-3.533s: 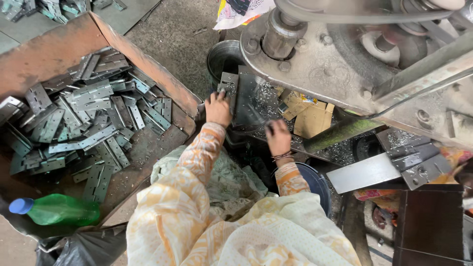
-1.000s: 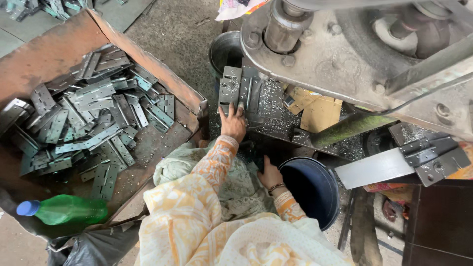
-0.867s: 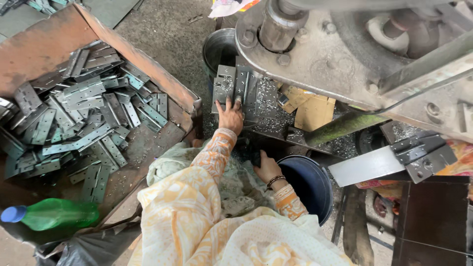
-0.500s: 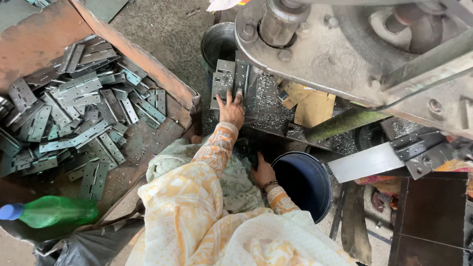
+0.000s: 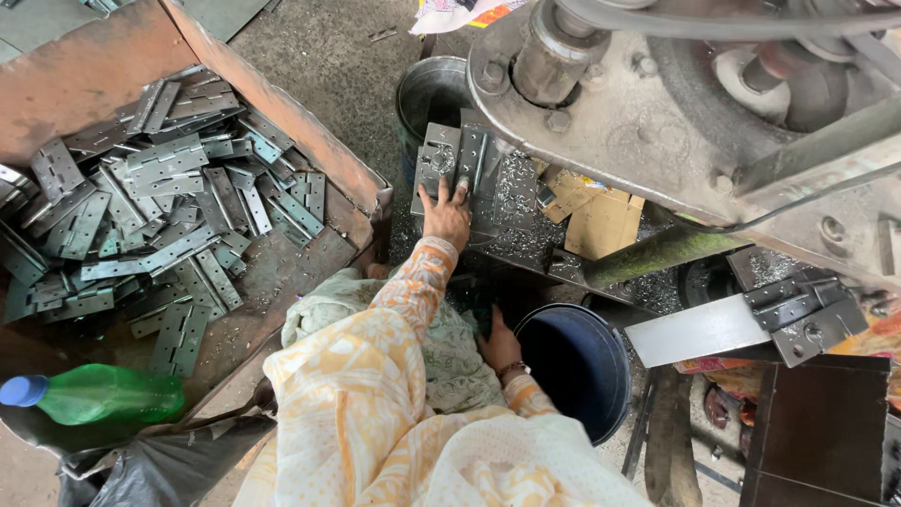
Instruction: The person operates a hydraulic press machine to shape metal brackets. They pick up a bracket from a nearby bin, place it into the press, and activate the machine to complete the shaping. The finished bracket is then removed and placed into a collection bin.
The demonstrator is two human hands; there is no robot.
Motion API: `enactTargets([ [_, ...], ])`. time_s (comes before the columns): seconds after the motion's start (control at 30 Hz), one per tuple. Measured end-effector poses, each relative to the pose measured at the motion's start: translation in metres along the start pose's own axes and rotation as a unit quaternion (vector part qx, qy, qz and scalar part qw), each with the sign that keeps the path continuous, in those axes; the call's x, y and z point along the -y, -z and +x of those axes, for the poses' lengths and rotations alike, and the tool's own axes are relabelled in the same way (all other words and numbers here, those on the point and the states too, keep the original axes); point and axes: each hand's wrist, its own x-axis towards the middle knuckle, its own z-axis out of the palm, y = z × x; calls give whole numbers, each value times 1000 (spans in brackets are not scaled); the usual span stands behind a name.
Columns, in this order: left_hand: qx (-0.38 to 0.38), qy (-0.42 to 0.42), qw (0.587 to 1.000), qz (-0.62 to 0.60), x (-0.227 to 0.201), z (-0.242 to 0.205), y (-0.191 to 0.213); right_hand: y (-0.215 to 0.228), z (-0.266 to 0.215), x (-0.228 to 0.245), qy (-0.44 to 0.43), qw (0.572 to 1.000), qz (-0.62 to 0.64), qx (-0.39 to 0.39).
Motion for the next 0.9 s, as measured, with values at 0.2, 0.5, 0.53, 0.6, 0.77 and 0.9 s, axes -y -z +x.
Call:
enactTargets([
  [0.2,16,-15,999,29,-3,0,-3,-22,7,-18,-34,999,11,13],
  [0.5,52,-9,998,40,10,10,22,64,13,19,-14,997,-30,70],
  [0.53,60,-12,997,40,8,15,25,69,14,20,-17,996,-41,75],
  [0.6,75,-12,996,42,12,24,30,64,19,23,-21,996,-46,70],
  [0.77,51,-11,998,35,12,35,18,2,1,5,-16,1000,26,8],
  [0.9,-18,1,999,29,14,40,9,-23,9,-8,11,1000,21,-14],
])
